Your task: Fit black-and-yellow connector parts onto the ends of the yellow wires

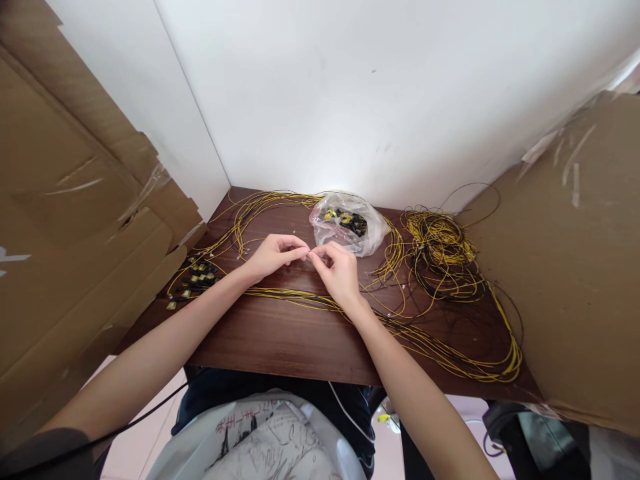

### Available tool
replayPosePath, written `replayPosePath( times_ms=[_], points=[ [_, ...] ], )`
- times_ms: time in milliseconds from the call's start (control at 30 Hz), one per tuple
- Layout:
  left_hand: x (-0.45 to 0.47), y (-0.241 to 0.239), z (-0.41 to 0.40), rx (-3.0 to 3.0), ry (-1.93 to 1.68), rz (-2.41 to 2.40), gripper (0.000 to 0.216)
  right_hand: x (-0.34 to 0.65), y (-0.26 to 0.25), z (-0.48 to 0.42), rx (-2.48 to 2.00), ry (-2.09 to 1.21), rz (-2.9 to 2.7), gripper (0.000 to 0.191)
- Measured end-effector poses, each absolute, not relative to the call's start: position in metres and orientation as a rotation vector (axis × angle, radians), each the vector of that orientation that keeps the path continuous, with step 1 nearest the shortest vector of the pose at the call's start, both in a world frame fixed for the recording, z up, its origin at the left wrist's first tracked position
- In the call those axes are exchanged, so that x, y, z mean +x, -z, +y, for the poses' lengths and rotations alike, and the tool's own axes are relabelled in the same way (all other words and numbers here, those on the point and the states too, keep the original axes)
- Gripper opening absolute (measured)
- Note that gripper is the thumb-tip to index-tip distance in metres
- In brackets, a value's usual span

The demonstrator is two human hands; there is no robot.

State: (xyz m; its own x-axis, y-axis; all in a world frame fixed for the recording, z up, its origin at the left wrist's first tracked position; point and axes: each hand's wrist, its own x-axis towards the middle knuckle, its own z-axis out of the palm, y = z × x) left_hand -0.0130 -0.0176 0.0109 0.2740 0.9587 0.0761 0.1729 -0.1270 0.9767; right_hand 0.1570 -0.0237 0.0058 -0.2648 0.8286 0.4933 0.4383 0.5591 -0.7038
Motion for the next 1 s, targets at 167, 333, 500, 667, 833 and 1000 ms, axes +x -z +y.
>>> replayPosePath(
  times_ms=[167,333,500,667,833,1000],
  points=[
    [-0.0118,-0.0112,-0.0182,1.576,-1.024,1.1,0.022,0.1577,-0.0055,-0.0234,-1.031,-0.514,-1.925,0.016],
    [-0.011,-0.0108,-0.0182,1.601,-1.066,1.083,0.019,0.1576,-0.0055,-0.0238,-1.03,-0.504,-1.947,0.014],
    [-0.0097,-0.0084,-0.0179,1.603,-1.119,1.089,0.018,0.1575,-0.0056,-0.0241,-1.02,-0.494,-1.972,0.01],
    [-0.0081,-0.0051,-0.0174,1.633,-1.125,1.14,0.018,0.1574,-0.0049,-0.0238,-1.041,-0.499,-1.953,0.011],
    [-0.0081,-0.0028,-0.0167,1.648,-1.109,1.157,0.02,0.1568,-0.0054,-0.0245,-1.059,-0.496,-1.946,0.013],
    [-0.0072,-0.0052,-0.0181,1.639,-1.123,1.154,0.02,0.1562,-0.0077,-0.0246,-1.059,-0.531,-1.905,0.011]
  ],
)
